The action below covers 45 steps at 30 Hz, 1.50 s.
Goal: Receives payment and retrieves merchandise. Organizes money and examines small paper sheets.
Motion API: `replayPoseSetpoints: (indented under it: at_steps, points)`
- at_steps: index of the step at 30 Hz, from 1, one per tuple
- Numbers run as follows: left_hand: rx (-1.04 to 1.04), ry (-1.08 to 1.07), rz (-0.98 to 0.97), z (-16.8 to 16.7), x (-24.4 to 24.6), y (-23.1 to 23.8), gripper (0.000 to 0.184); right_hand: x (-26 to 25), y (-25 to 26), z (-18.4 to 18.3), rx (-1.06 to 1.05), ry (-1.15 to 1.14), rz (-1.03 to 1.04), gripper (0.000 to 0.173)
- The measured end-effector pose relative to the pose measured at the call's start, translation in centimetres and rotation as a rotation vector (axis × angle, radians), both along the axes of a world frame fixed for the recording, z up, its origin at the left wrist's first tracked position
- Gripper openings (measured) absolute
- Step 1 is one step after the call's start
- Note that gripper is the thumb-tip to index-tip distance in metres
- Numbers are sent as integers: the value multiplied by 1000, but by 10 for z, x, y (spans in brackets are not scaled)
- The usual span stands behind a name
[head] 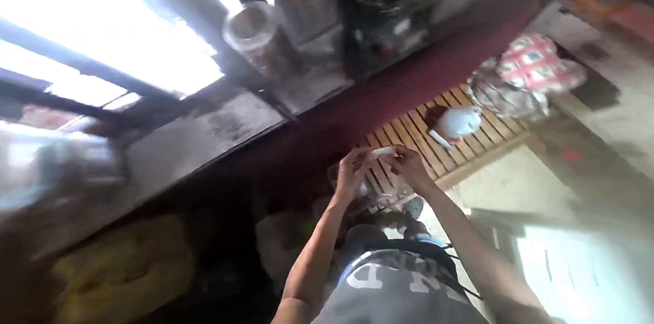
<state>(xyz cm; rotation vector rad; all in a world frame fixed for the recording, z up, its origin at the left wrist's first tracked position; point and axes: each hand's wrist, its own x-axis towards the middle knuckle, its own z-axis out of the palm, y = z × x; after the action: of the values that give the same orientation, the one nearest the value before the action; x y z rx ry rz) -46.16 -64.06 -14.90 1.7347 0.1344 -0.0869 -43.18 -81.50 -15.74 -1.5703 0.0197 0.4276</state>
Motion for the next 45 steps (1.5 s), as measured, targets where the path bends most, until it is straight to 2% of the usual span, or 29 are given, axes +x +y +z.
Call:
replayPoseSetpoints:
  at_steps: [4, 6, 8, 10, 15, 17, 19, 22, 25, 26, 29, 33, 36, 38, 40, 41, 43, 45]
  points:
    - [65, 74, -218, -9, 2, -65, 29, -18, -75, -12, -6, 30, -96, 25]
    - [108, 17, -300, -18, 3, -107, 37, -25, -117, -24, -9, 24, -149, 23]
    - [129, -53, -297, -30, 3, -156, 30, -33, -162, -34, 25, 50, -199, 18]
    - [34, -32, -265, -40, 9, -209, 22, -35, -211, -41, 77, 71, -246, 13]
    - [-291, 249, -239, -54, 29, -330, 17, -33, -325, -44, 43, 52, -347, 8]
    - [-324, 293, -237, -52, 39, -367, 15, -29, -357, -42, 53, 47, -409, 8]
    - [-307, 286, -216, -47, 49, -396, 12, -22, -382, -38, 96, 48, -459, 16]
    - [-227, 262, -208, -43, 64, -425, 16, -7, -406, -28, 128, 85, -528, 15]
    - [-10, 128, -206, -45, 76, -446, 19, 7, -421, -35, 94, 107, -589, 6]
    - [25, 50, -219, -46, 80, -451, 18, 13, -424, -38, 80, 116, -610, 8]
    - [50, -50, -356, -43, 101, -464, 33, 31, -437, -43, 72, 122, -629, 15]
    - [81, 36, -354, -45, 136, -493, 20, 56, -463, -50, 131, 153, -630, 11]
    - [76, 129, -316, -54, 175, -522, 19, 86, -489, -49, 195, 198, -663, 18]
    - [109, 174, -281, -55, 203, -538, 26, 106, -507, -45, 192, 243, -662, 15]
    - [138, 183, -257, -54, 232, -548, 36, 126, -528, -37, 169, 290, -605, 30]
    - [141, 157, -249, -56, 246, -552, 38, 135, -537, -36, 142, 294, -580, 32]
    - [116, 120, -265, -60, 272, -563, 39, 152, -556, -39, 72, 284, -565, 16]
    - [94, 125, -271, -67, 290, -578, 37, 164, -573, -47, 21, 284, -558, 10]
